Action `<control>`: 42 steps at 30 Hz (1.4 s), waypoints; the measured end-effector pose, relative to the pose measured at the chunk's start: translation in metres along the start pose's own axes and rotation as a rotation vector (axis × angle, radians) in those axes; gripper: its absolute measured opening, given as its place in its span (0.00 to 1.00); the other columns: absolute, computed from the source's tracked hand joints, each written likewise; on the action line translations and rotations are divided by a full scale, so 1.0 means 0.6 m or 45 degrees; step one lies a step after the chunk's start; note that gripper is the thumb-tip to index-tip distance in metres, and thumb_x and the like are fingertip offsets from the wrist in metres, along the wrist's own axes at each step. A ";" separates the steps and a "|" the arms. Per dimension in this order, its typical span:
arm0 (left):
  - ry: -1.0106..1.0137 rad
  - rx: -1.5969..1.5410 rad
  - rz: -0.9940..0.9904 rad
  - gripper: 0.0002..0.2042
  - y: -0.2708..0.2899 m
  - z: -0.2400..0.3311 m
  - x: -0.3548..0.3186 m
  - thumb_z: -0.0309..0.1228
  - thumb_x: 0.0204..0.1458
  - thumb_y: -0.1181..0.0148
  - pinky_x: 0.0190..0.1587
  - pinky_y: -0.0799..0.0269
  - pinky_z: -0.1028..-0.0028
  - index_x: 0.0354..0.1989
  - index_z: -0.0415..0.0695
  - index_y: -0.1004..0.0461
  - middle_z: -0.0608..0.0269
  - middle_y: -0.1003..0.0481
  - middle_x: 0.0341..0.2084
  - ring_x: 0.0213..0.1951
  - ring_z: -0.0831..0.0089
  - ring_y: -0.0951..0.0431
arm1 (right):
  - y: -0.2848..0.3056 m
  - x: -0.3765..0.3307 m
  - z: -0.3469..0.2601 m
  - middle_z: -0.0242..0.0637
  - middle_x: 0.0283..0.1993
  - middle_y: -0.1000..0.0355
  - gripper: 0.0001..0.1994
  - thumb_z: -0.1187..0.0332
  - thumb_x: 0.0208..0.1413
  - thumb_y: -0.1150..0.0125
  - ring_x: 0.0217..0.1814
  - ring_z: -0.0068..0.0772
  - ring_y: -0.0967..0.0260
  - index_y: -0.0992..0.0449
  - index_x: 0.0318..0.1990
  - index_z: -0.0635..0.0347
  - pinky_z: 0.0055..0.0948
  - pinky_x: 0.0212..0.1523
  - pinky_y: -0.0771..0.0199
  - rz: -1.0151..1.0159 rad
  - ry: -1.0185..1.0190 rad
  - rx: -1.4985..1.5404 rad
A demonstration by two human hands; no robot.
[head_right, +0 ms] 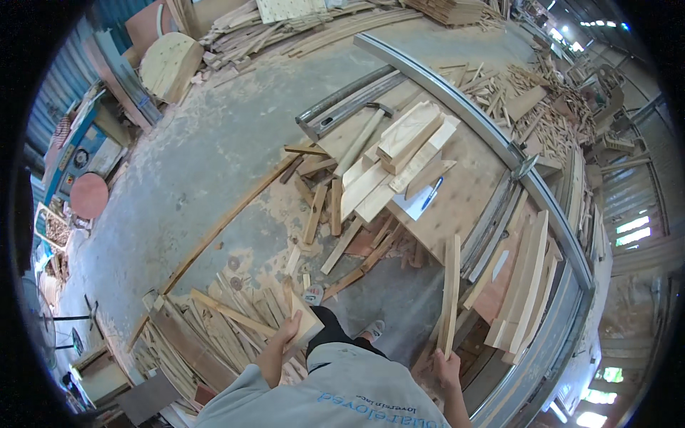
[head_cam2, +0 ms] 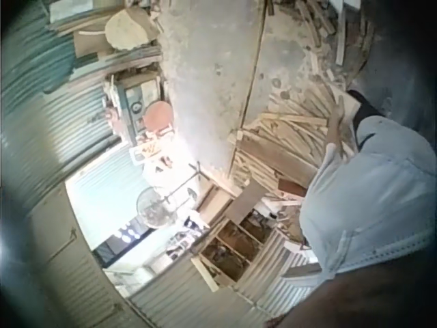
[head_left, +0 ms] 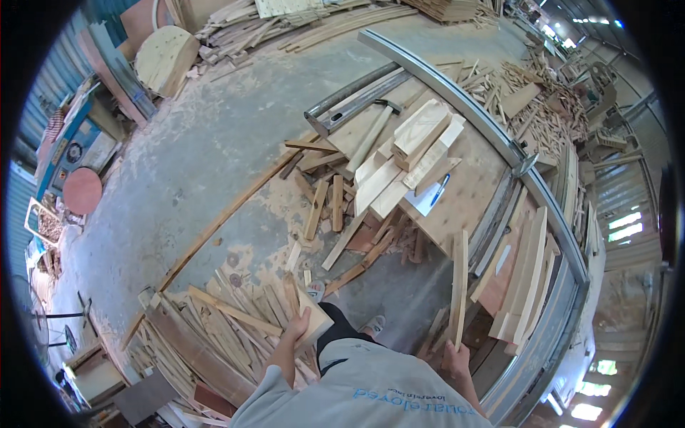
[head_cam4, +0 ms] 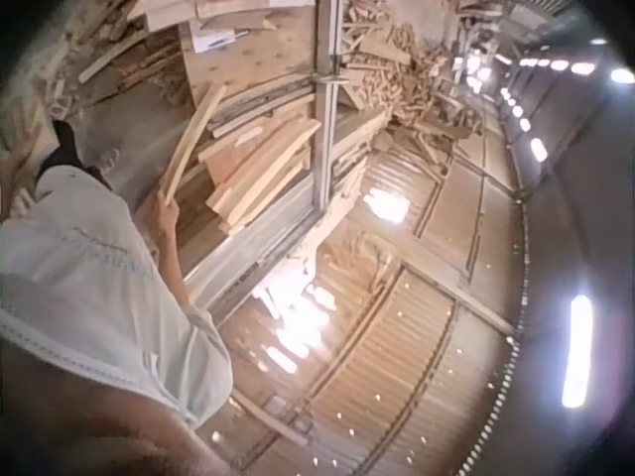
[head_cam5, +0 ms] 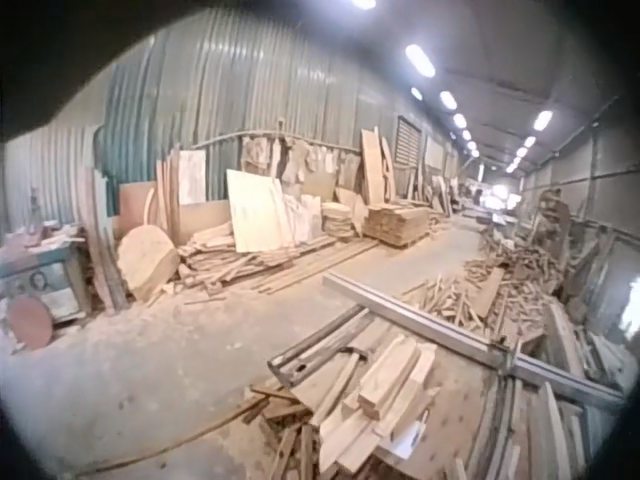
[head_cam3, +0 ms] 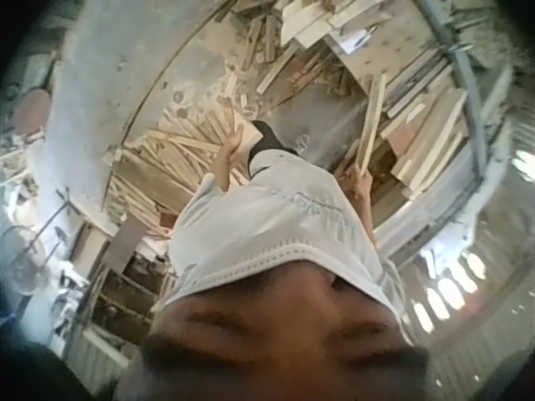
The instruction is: The person selects wooden pieces on a workbench and cuts them to shape by guiding the pieces through a sliding table saw using wooden push sticks.
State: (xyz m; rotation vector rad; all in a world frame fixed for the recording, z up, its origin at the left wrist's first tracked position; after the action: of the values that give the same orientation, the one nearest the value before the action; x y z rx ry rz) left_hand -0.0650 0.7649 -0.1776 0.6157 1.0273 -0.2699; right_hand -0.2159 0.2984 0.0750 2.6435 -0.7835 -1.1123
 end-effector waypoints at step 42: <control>-0.374 0.879 -0.704 0.45 -0.131 0.302 -0.060 0.67 0.57 0.65 0.60 0.38 0.68 0.64 0.34 0.38 0.47 0.30 0.55 0.58 0.59 0.32 | -0.234 -0.458 0.680 0.47 0.34 0.22 0.37 0.34 0.40 0.34 0.35 0.42 0.22 0.19 0.37 0.67 0.36 0.38 0.23 0.465 -1.151 0.719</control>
State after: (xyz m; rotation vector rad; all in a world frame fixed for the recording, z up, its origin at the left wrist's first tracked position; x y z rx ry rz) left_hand 0.0084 0.5914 -0.1075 0.8653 0.7889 -1.2002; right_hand -0.6075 0.5817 -0.0932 2.0721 -1.8699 -2.2309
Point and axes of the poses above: each hand's wrist, its own x-axis towards the middle knuckle, its own y-axis out of the back of the hand, z = x × y, the point moved 3 cm from there along x, towards the middle knuckle
